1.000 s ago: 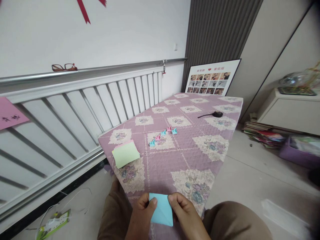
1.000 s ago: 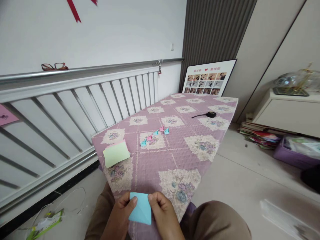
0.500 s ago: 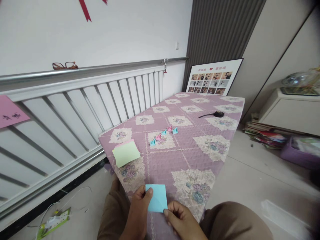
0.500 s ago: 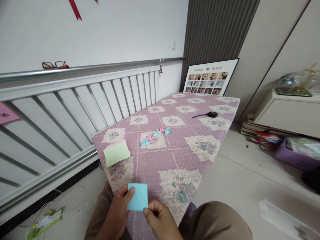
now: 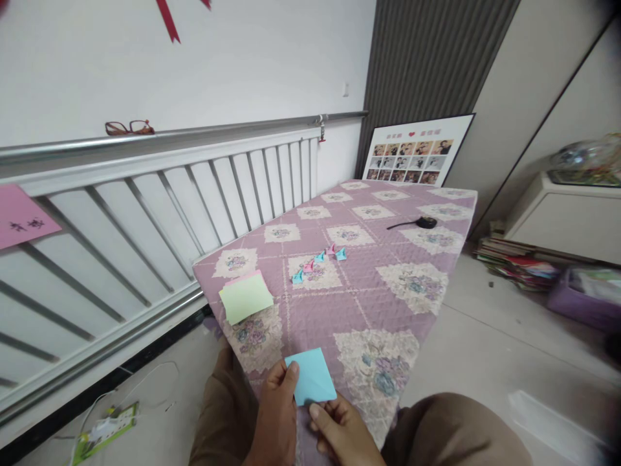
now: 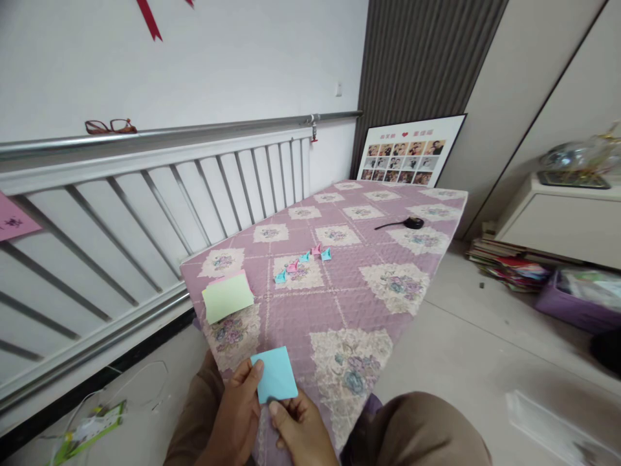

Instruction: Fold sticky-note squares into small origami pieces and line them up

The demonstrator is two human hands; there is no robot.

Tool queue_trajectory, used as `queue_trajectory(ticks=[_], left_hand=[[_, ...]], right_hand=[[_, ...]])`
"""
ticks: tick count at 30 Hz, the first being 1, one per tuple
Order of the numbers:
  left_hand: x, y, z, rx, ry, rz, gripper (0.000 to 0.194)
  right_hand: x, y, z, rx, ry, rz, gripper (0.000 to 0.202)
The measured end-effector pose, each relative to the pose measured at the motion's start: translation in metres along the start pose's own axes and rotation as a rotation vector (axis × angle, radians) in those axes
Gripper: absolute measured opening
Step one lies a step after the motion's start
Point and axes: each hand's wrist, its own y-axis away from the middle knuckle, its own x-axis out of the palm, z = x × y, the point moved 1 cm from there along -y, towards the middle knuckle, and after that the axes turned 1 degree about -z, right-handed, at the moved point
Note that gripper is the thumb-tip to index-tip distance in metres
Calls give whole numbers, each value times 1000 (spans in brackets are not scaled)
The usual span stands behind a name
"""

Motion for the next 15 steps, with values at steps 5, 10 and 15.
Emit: queue_trajectory(ticks=[5, 10, 15], left_hand=[[2, 4, 8, -26, 112, 13, 32], [4, 6, 2, -24, 169, -33, 33], [2, 3, 6, -23, 124, 20, 32]], right_hand=[[6, -5, -9, 1, 48, -96, 51], [8, -9, -14, -31, 101, -119, 47], [9, -9, -8, -105, 79, -155, 45]])
